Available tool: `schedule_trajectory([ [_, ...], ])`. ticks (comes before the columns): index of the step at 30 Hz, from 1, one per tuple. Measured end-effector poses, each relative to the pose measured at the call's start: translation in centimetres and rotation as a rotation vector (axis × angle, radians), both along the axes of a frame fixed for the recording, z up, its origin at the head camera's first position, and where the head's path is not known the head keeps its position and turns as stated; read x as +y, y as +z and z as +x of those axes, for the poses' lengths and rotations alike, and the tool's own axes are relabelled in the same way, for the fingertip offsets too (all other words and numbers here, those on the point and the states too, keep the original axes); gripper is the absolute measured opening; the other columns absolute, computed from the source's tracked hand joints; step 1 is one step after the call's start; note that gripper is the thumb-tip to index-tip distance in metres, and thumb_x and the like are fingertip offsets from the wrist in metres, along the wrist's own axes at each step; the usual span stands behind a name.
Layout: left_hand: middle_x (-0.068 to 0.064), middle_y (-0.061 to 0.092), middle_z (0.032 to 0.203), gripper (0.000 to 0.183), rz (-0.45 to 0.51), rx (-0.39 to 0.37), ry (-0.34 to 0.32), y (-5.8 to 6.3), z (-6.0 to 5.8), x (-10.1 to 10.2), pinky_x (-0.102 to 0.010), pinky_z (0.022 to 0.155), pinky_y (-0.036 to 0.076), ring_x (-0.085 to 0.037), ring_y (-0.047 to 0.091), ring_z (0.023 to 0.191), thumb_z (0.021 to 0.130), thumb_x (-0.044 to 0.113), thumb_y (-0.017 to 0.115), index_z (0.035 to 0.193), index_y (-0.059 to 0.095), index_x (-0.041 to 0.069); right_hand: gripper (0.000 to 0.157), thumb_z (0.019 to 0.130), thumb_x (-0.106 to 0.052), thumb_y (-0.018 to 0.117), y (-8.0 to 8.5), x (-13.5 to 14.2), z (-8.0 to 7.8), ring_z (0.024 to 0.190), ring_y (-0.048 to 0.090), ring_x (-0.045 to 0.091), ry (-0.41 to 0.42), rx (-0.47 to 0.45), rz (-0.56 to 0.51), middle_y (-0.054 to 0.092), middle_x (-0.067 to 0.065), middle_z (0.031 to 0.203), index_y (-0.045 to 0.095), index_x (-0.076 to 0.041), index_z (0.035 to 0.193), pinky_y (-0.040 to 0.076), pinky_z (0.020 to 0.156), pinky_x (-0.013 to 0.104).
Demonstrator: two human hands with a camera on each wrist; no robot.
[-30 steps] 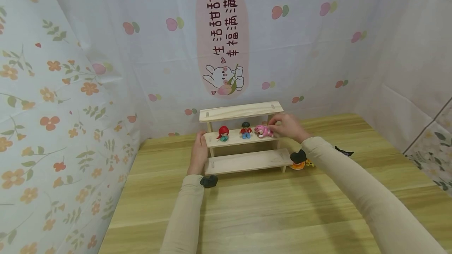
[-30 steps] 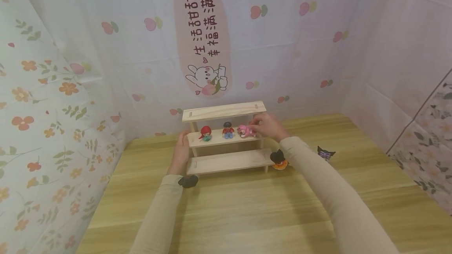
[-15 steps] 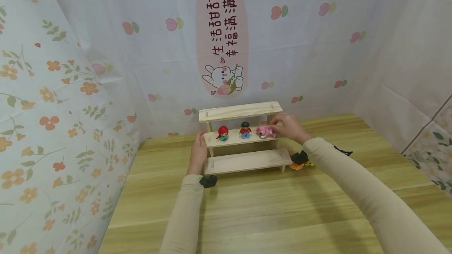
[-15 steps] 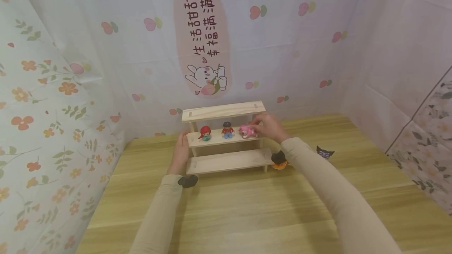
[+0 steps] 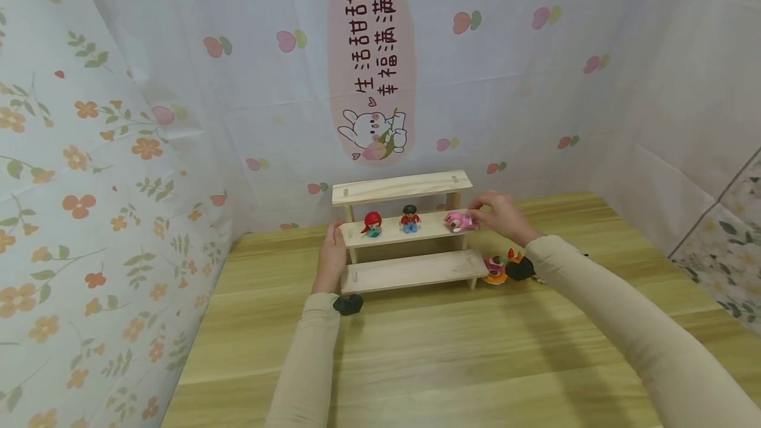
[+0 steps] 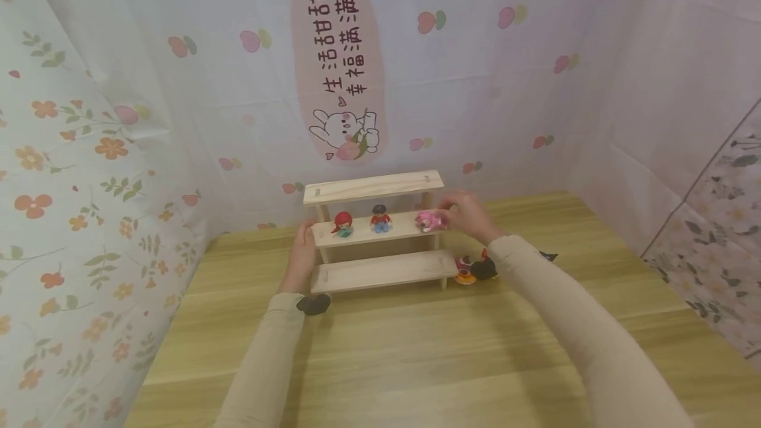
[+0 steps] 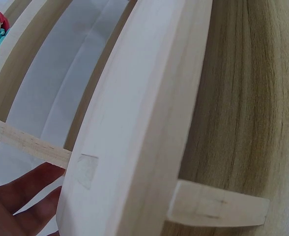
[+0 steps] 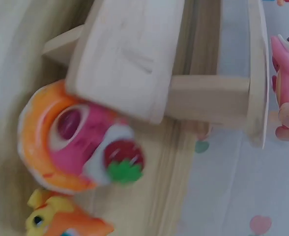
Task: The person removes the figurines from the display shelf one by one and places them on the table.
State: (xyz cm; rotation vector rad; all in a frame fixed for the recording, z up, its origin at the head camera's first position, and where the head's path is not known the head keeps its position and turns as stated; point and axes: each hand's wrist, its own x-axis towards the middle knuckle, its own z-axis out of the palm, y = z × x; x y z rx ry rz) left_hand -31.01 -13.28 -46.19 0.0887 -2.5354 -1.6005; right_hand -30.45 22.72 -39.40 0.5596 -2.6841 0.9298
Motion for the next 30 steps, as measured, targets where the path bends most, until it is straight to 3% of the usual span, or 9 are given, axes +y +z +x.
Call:
schedule_trajectory([
  [8, -0.017, 0.047, 0.143, 0.039, 0.008, -0.001, -0.002, 0.3, -0.1, 0.0, -0.05, 0.103, 0.038, -0.035, 0.047, 0.127, 0.106, 0.03, 0.026, 0.14, 0.041, 0.017, 0.011, 0.088, -0.011, 0.068, -0.1, 2.8, 1.0, 0.09, 0.061, 0.036, -0.037, 0.06, 0.048, 0.067, 0.018, 0.093, 0.069, 0.0, 0.088, 0.047, 0.082, 0.053],
  [19, -0.019, 0.048, 0.141, 0.039, -0.004, -0.004, -0.004, 0.2, 0.2, 0.0, -0.052, 0.101, 0.039, -0.037, 0.049, 0.125, 0.106, 0.027, 0.027, 0.139, 0.041, 0.014, 0.009, 0.088, -0.011, 0.068, 0.3, 5.3, 3.4, 0.089, 0.06, 0.036, -0.096, 0.109, 0.054, 0.066, 0.016, 0.091, 0.07, -0.002, 0.086, 0.046, 0.081, 0.055],
  [30, -0.017, 0.045, 0.144, 0.04, 0.014, -0.008, -0.011, 0.0, -0.2, -0.1, -0.049, 0.105, 0.037, -0.033, 0.046, 0.128, 0.106, 0.028, 0.025, 0.141, 0.039, 0.014, 0.005, 0.086, -0.01, 0.07, -1.4, 7.8, 6.6, 0.091, 0.061, 0.035, -0.147, 0.197, 0.099, 0.066, 0.016, 0.095, 0.07, -0.005, 0.086, 0.048, 0.077, 0.054],
])
